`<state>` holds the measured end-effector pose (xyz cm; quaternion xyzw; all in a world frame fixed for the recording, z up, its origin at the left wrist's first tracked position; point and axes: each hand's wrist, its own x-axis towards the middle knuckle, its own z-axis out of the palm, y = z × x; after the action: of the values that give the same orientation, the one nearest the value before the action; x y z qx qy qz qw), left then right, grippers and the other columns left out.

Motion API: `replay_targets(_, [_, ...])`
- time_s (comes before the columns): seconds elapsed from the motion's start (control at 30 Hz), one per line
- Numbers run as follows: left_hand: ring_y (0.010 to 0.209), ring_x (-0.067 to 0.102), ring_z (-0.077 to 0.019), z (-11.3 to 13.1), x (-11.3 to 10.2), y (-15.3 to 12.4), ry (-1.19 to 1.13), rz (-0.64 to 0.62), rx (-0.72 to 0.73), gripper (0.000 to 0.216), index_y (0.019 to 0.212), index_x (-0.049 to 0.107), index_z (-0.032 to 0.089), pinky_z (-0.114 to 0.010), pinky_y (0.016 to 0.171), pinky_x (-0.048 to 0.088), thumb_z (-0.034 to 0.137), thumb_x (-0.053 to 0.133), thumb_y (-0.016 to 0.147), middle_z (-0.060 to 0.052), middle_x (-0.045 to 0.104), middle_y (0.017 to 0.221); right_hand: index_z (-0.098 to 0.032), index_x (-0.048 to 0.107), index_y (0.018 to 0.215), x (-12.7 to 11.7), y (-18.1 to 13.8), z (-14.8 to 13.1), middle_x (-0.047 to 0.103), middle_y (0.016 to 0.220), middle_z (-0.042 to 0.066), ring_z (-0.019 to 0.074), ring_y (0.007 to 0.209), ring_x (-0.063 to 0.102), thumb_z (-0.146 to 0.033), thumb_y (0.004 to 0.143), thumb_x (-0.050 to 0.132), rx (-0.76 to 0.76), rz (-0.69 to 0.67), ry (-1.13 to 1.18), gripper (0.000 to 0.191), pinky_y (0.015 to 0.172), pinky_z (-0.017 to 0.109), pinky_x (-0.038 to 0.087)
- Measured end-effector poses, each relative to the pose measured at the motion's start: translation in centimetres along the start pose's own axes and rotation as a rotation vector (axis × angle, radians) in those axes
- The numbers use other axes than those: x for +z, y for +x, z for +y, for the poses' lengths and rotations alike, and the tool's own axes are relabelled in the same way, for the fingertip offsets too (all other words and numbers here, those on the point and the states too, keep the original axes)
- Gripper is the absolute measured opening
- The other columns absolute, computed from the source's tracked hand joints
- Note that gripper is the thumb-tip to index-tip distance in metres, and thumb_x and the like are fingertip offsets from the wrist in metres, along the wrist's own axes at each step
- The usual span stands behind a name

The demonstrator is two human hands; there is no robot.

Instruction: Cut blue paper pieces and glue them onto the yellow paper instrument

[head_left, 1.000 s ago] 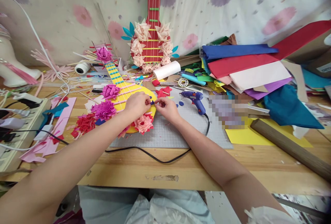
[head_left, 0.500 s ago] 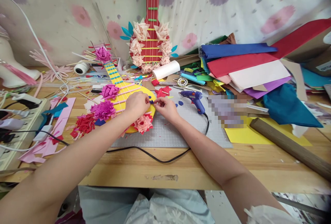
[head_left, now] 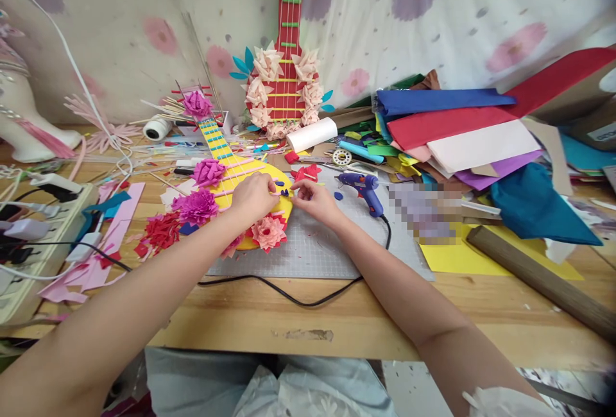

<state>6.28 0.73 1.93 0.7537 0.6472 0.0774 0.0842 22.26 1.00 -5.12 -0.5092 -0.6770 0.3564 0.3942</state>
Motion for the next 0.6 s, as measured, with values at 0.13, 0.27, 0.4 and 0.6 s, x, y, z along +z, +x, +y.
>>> replay_targets(0.13, [0.085, 0.062, -0.0209, -0.2, -0.6, -0.5, -0.052, -0.045, -0.037, 0.019, 0.082, 0.068, 0.021, -0.029, 0.071, 0.046, 0.032, 0.058, 0.070, -0.004, 0.069, 0.094, -0.016, 0.058, 0.089, -0.8, 1.1, -0.2, 0.052, 0.065, -0.005, 0.0087, 0.056, 0.046, -0.024, 0.066, 0.057, -0.014, -0.160, 0.104, 0.024, 0.056, 0.023, 0.037])
replay_targets(0.27, [0.077, 0.063, -0.0186, -0.2, -0.5, -0.9, -0.156, -0.119, -0.026, 0.022, 0.083, 0.072, 0.022, -0.027, 0.067, 0.045, 0.028, 0.056, 0.070, -0.002, 0.071, 0.085, -0.016, 0.057, 0.084, -0.8, 1.8, -0.2, 0.048, 0.063, -0.006, 0.0088, 0.059, 0.045, -0.016, 0.062, 0.051, -0.023, -0.225, 0.152, 0.022, 0.058, 0.023, 0.036])
replay_targets(0.4, [0.074, 0.064, -0.0181, -0.2, 0.0, -0.9, -0.204, -0.170, -0.021, 0.024, 0.085, 0.074, 0.022, -0.026, 0.062, 0.044, 0.028, 0.056, 0.071, -0.002, 0.072, 0.084, -0.016, 0.055, 0.081, -0.4, 1.8, -0.1, 0.044, 0.060, -0.007, 0.0083, 0.056, 0.041, -0.017, 0.061, 0.051, -0.008, -0.187, 0.170, 0.021, 0.056, 0.023, 0.032])
replay_targets(0.6, [0.074, 0.063, -0.0180, 0.1, 0.0, -0.9, -0.186, -0.179, -0.028, 0.029, 0.095, 0.073, 0.020, -0.025, 0.065, 0.044, 0.027, 0.058, 0.071, -0.004, 0.072, 0.087, -0.017, 0.054, 0.079, 0.1, 1.5, 0.4, 0.039, 0.057, -0.008, 0.0081, 0.053, 0.037, -0.026, 0.062, 0.057, -0.009, -0.187, 0.183, 0.019, 0.053, 0.023, 0.028])
